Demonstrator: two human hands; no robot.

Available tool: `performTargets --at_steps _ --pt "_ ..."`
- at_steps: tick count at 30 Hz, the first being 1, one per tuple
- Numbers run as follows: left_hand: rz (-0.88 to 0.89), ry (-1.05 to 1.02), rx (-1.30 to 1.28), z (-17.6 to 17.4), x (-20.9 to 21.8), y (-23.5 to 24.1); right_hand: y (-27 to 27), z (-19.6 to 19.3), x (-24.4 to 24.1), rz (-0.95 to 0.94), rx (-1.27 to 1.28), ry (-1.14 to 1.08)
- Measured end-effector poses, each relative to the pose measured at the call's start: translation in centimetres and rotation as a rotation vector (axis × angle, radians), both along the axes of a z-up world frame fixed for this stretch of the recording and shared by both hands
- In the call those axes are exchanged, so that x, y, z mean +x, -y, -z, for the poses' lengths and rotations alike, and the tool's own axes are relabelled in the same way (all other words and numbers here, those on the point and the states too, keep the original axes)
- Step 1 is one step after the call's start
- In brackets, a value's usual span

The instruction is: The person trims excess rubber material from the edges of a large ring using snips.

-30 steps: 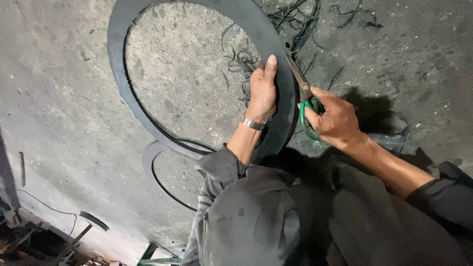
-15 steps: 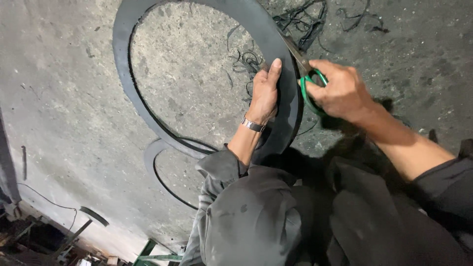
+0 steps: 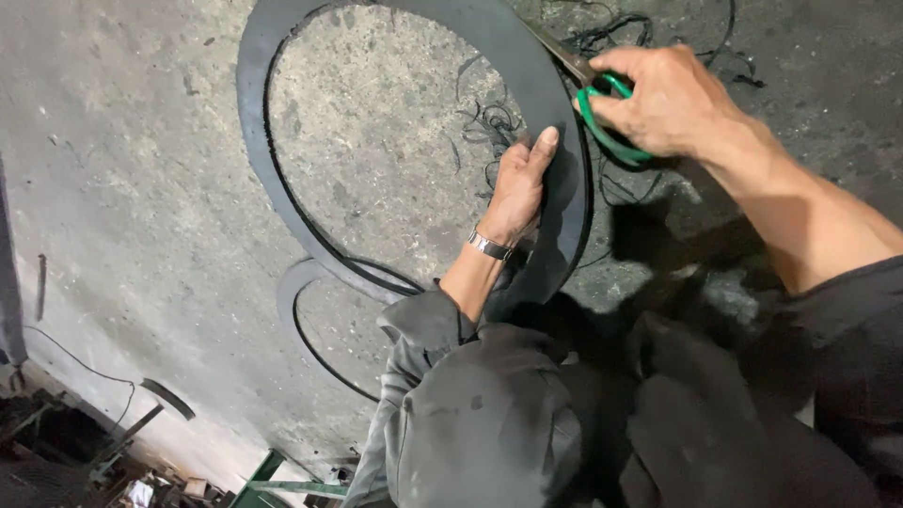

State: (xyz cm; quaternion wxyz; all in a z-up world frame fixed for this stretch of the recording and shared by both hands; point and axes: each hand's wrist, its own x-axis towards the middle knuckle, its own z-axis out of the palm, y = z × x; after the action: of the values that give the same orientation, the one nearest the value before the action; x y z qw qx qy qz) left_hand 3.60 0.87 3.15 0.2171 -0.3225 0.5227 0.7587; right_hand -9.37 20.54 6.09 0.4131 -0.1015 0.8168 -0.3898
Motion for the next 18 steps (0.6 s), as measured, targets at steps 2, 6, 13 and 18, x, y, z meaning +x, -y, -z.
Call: performTargets --at_steps 2,6,13,18 --pt "-0.010 0.037 0.018 -1.7 -1.0 -0.6 0.2 0.9 -0.6 0.029 -0.036 -0.084" --pt "-0.047 0.037 0.034 -1.3 -0.4 -0.2 1.1 1.2 -1.8 0.022 -0.097 -0.237" --pt "0.131 -0.018 -0.107 -1.2 0.9 -0.4 2.9 3.0 -1.8 0.129 -0.239 -0.162" --pt "0.320 -0.087 -0.356 -3.8 1.9 0.2 3.6 2.3 -1.2 0.181 -0.248 -0.098"
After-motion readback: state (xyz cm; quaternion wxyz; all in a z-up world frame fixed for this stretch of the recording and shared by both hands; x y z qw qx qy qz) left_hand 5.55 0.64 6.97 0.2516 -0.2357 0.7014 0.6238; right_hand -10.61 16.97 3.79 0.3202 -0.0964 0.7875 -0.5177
